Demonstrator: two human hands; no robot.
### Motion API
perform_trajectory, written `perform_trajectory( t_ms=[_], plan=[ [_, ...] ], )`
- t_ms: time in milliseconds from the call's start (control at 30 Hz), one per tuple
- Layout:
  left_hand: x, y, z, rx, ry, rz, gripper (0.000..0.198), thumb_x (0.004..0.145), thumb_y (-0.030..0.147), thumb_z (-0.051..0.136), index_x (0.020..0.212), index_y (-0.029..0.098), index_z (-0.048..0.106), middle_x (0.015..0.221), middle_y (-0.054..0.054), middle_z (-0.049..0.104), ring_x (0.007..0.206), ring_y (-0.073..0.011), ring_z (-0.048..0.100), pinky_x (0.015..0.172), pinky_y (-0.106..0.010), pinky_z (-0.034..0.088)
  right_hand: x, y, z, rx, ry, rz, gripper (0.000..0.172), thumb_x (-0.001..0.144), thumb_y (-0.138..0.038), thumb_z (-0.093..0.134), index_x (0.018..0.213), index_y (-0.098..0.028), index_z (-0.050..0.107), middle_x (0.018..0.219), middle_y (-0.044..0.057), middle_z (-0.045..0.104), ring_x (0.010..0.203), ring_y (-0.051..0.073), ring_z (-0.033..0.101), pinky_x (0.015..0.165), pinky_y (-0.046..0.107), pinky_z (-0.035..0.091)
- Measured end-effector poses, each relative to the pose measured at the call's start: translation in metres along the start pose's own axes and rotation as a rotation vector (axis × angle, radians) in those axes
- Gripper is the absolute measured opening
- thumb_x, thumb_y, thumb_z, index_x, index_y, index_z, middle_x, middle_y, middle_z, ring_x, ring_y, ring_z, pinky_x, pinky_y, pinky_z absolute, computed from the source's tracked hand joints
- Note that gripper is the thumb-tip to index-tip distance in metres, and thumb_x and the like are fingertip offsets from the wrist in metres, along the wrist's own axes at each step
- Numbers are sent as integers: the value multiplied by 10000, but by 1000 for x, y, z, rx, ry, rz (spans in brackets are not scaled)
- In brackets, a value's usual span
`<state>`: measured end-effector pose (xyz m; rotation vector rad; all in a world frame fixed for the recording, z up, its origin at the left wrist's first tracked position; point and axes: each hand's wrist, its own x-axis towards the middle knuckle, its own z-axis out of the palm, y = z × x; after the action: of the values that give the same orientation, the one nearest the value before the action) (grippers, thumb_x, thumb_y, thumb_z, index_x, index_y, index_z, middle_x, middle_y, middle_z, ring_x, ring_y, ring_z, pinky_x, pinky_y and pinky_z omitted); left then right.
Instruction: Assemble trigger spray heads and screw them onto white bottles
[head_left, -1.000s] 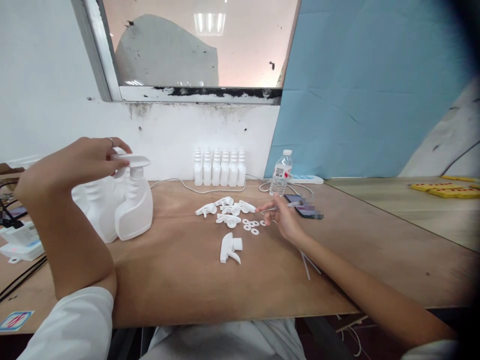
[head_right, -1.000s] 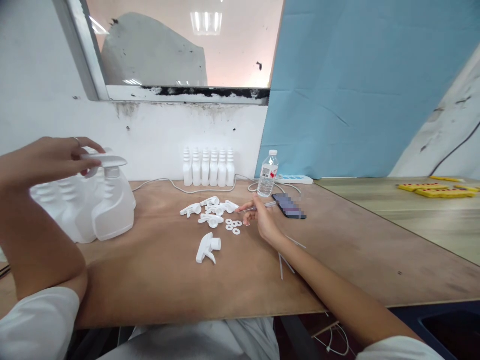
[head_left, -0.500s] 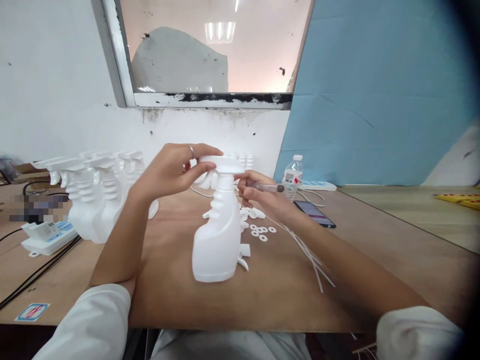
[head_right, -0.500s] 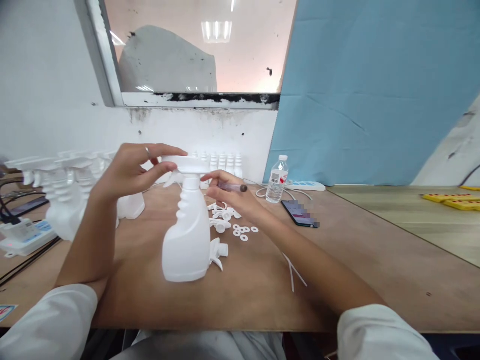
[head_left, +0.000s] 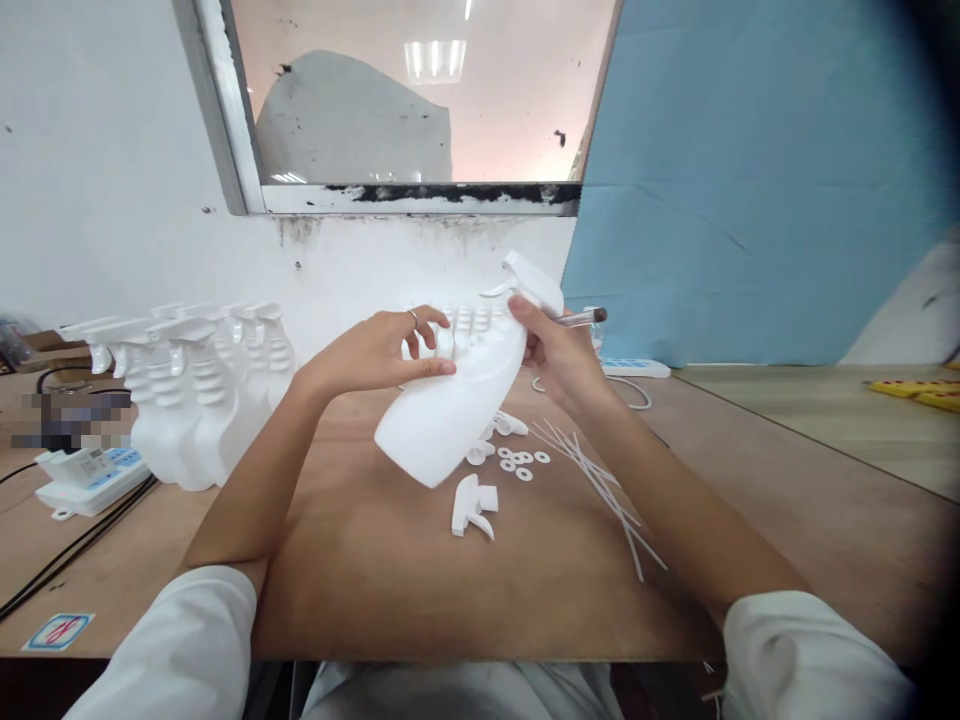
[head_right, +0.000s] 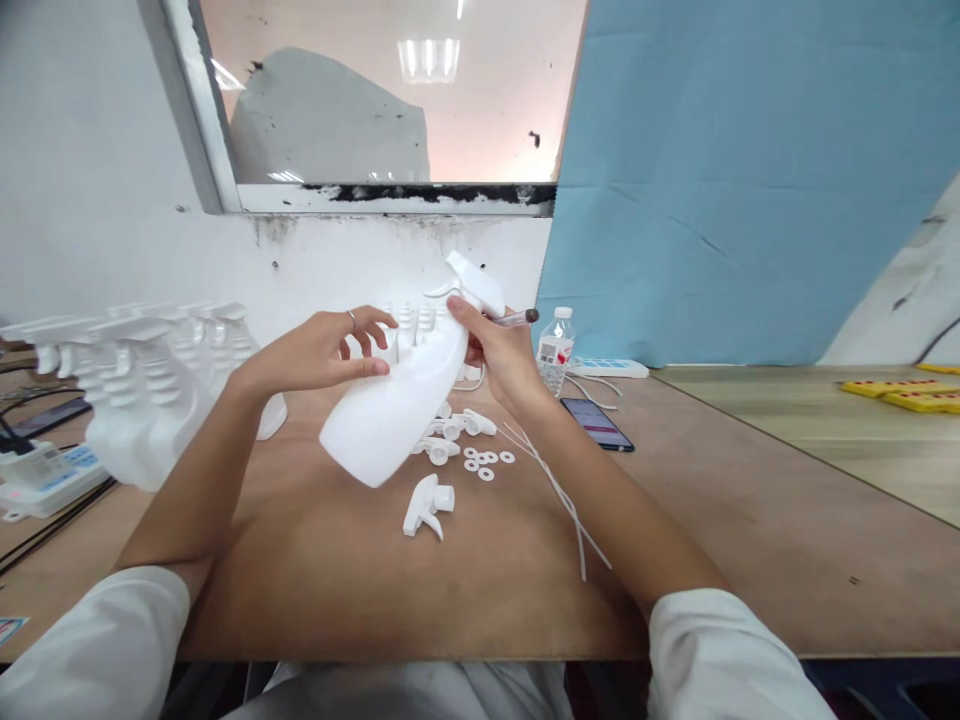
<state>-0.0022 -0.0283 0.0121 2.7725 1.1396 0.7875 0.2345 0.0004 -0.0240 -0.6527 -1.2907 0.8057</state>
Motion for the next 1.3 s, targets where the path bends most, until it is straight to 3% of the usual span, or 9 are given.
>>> perform_trajectory(
  t_ms=[200, 400, 600, 667, 800, 933, 1100, 1200, 1300],
  plan=[
    [9, -16, 4, 10, -272, -70, 692, 688, 642, 685, 1224, 221, 565, 1042, -48, 665, 873, -209, 626, 676, -248, 424, 5, 7, 2, 96, 23, -11, 427, 618, -507, 838, 741, -200, 568, 572, -53, 431, 459, 62, 339, 372, 214, 243],
    [9, -28, 0, -93, -399, 2, 663, 686, 539, 740, 1214, 214, 506, 966, -6, 655, 837, -182, 614, 692, -233, 421, -13, 3, 11, 55, -65, -68, 367, 664, -459, 828, 758, -202, 583, 721, -18, 547, 600, 94, 488, 500, 231, 414],
    [8, -42, -5, -161, -578, 68, 502, 704, 475, 730, 1099, 197, 593, 1058, -13, 660, 955, -202, 609, 778, -234, 421, -19, 4, 9, 16, -395, -134, 363, 670, -439, 826, 922, -233, 667, 897, 17, 654, 866, 194, 619, 751, 332, 532],
    [8, -46, -5, -179, -592, 55, 508, 709, 452, 728, 1133, 207, 594, 1104, -14, 656, 994, -205, 604, 809, -233, 421, -20, 4, 9, 22, -459, -148, 350, 670, -389, 835, 944, -243, 673, 912, 11, 663, 893, 202, 629, 791, 352, 534],
    [8, -50, -5, -156, -551, 48, 540, 725, 455, 712, 1187, 214, 571, 1172, -19, 635, 1033, -212, 589, 819, -234, 414, -17, 7, 11, 91, -409, -171, 367, 669, -321, 843, 982, -270, 659, 946, -8, 659, 901, 184, 634, 818, 347, 532],
    [9, -49, -3, -74, -523, 47, 493, 750, 481, 680, 1135, 190, 579, 1114, -25, 640, 939, -193, 592, 751, -225, 397, -15, 8, 14, 128, -378, -123, 382, 691, -386, 819, 1010, -263, 648, 1037, 21, 673, 1020, 212, 622, 915, 389, 508],
    [11, -52, 0, -66, -534, 45, 463, 744, 462, 696, 1095, 179, 586, 1050, -26, 641, 924, -194, 594, 742, -221, 405, -14, 9, 13, 136, -352, -84, 304, 672, -325, 832, 924, -246, 681, 945, 8, 688, 947, 201, 637, 891, 376, 497],
    [10, -57, -1, -238, -585, 32, 527, 741, 417, 723, 1197, 205, 567, 1197, -35, 624, 1077, -219, 588, 841, -227, 446, -12, 7, 8, 152, -408, -73, 290, 654, -316, 836, 898, -255, 692, 902, -5, 683, 899, 188, 634, 864, 363, 495],
    [9, -63, -5, -517, -737, -14, 609, 713, 391, 769, 1255, 213, 557, 1259, -49, 625, 1117, -232, 604, 879, -248, 492, -11, 3, 4, 192, -521, -79, 248, 680, -348, 813, 872, -254, 686, 904, -1, 666, 868, 177, 615, 832, 348, 492]
  ],
)
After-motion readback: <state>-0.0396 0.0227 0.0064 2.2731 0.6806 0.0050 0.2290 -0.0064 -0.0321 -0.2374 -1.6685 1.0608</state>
